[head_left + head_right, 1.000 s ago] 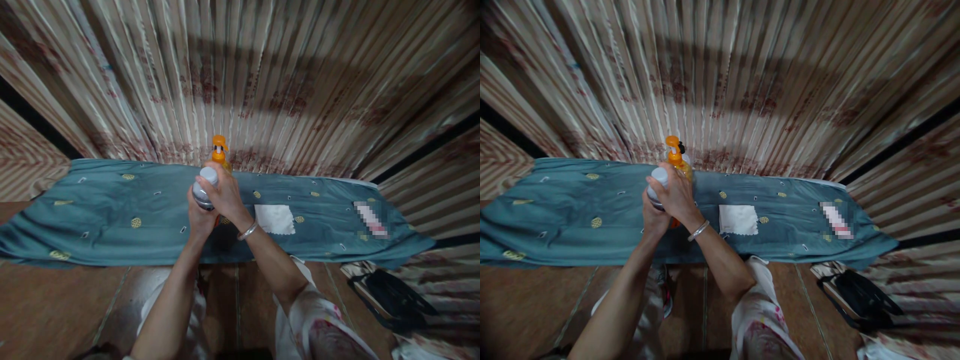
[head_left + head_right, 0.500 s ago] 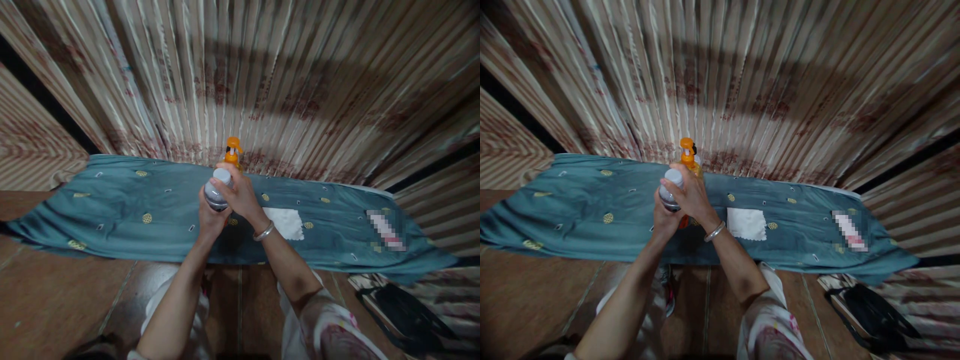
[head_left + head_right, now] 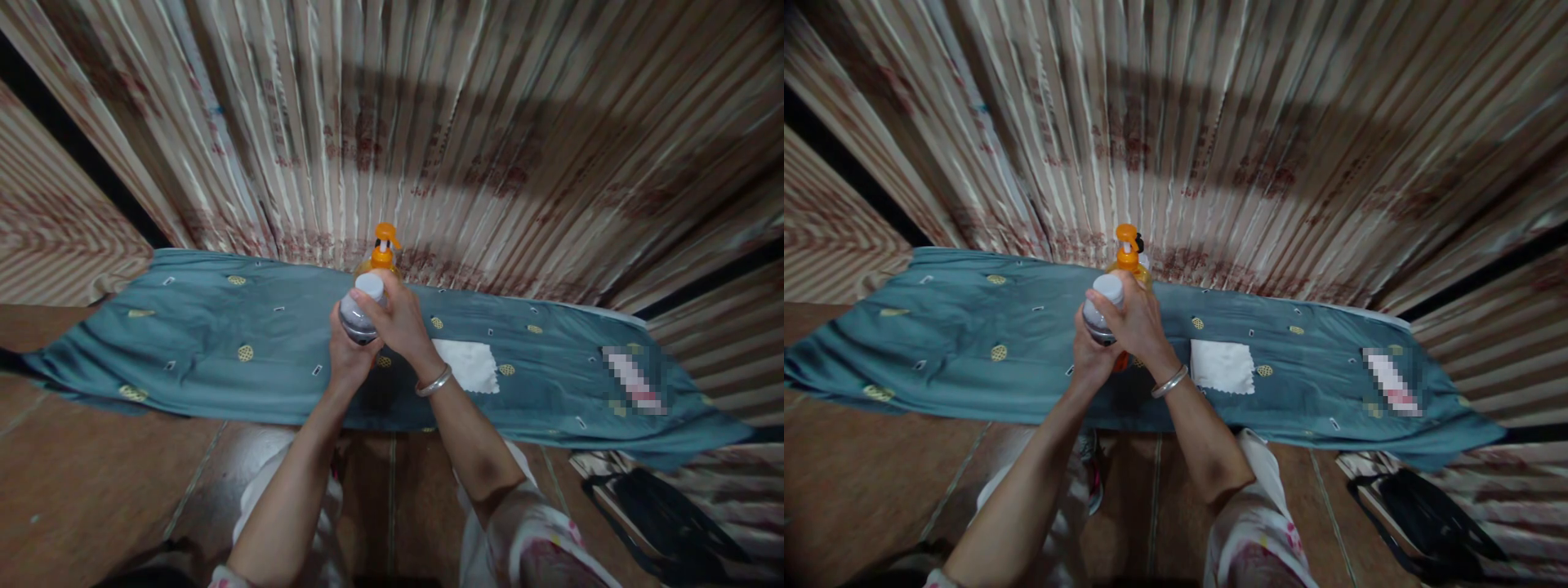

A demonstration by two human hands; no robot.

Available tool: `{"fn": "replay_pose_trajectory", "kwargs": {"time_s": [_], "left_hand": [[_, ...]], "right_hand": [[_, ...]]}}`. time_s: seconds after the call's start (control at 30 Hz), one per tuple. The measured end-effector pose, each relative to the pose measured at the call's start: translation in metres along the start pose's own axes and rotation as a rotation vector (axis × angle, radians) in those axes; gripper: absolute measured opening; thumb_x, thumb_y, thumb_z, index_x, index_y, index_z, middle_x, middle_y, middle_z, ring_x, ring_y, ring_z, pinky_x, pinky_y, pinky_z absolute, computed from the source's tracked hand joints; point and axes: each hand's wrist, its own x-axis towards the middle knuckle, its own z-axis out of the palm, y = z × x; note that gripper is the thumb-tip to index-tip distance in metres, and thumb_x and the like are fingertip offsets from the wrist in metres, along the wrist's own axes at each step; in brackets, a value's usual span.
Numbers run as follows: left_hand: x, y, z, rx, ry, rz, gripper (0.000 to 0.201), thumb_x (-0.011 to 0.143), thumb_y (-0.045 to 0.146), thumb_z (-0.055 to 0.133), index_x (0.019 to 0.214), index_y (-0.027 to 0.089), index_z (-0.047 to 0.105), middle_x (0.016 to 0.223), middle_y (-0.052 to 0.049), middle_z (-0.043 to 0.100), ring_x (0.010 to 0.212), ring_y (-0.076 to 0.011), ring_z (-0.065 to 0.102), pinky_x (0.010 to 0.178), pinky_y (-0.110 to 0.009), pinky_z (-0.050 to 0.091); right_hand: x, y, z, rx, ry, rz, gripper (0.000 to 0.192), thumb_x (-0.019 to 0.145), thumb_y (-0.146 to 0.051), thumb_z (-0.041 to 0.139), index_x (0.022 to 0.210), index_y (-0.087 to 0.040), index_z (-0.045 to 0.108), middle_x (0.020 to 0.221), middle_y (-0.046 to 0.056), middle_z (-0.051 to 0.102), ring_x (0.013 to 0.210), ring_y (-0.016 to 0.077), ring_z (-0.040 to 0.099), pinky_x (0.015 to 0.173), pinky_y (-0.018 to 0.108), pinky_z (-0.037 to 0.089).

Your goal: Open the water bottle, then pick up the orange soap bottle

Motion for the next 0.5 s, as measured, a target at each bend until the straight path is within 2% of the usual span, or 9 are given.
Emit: {"fn": "replay_pose_trajectory", "kwargs": {"time_s": [0.13, 0.3, 0.37, 0.5], "left_hand": [[-0.001, 0.008, -0.001, -0.069, 0.002, -0.090, 0.092, 0.059, 0.025, 0.088, 0.139, 0.020, 0.045, 0.129, -0.012, 0.068, 0.113, -0.0282, 0.070, 0.096, -0.040, 0.058], [-0.001, 0.014, 0.000, -0.074, 0.003, -0.124, 0.092, 0.058, 0.026, 0.090, 0.138, 0.021, 0.045, 0.125, -0.011, 0.070, 0.110, -0.0284, 0.071, 0.094, -0.041, 0.059], [-0.001, 0.013, 0.000, -0.069, 0.005, -0.122, 0.094, 0.058, 0.027, 0.090, 0.139, 0.020, 0.044, 0.126, -0.012, 0.070, 0.113, -0.0292, 0.070, 0.096, -0.042, 0.058], [-0.001, 0.009, 0.000, -0.053, 0.013, -0.098, 0.095, 0.059, 0.031, 0.090, 0.140, 0.020, 0.043, 0.127, -0.011, 0.068, 0.114, -0.0295, 0.069, 0.097, -0.044, 0.058]], "right_hand": [[0.002, 0.002, -0.007, -0.077, -0.071, -0.048, 0.037, 0.100, -0.050, 0.057, 0.116, -0.018, 0.065, 0.107, 0.007, 0.076, 0.096, 0.0211, 0.070, 0.090, 0.033, 0.053], [0.008, -0.013, -0.021, -0.407, -0.039, -0.194, 0.053, 0.101, -0.057, 0.055, 0.131, -0.014, 0.062, 0.122, 0.016, 0.073, 0.114, 0.0294, 0.064, 0.103, 0.043, 0.048], [0.012, -0.023, -0.025, -0.555, -0.061, -0.236, 0.054, 0.102, -0.058, 0.051, 0.128, -0.012, 0.064, 0.118, 0.017, 0.074, 0.113, 0.0313, 0.063, 0.103, 0.045, 0.047], [0.020, -0.035, -0.028, -0.751, -0.186, -0.278, 0.050, 0.106, -0.053, 0.046, 0.108, -0.011, 0.071, 0.103, 0.017, 0.074, 0.105, 0.0308, 0.064, 0.098, 0.042, 0.047]]}}
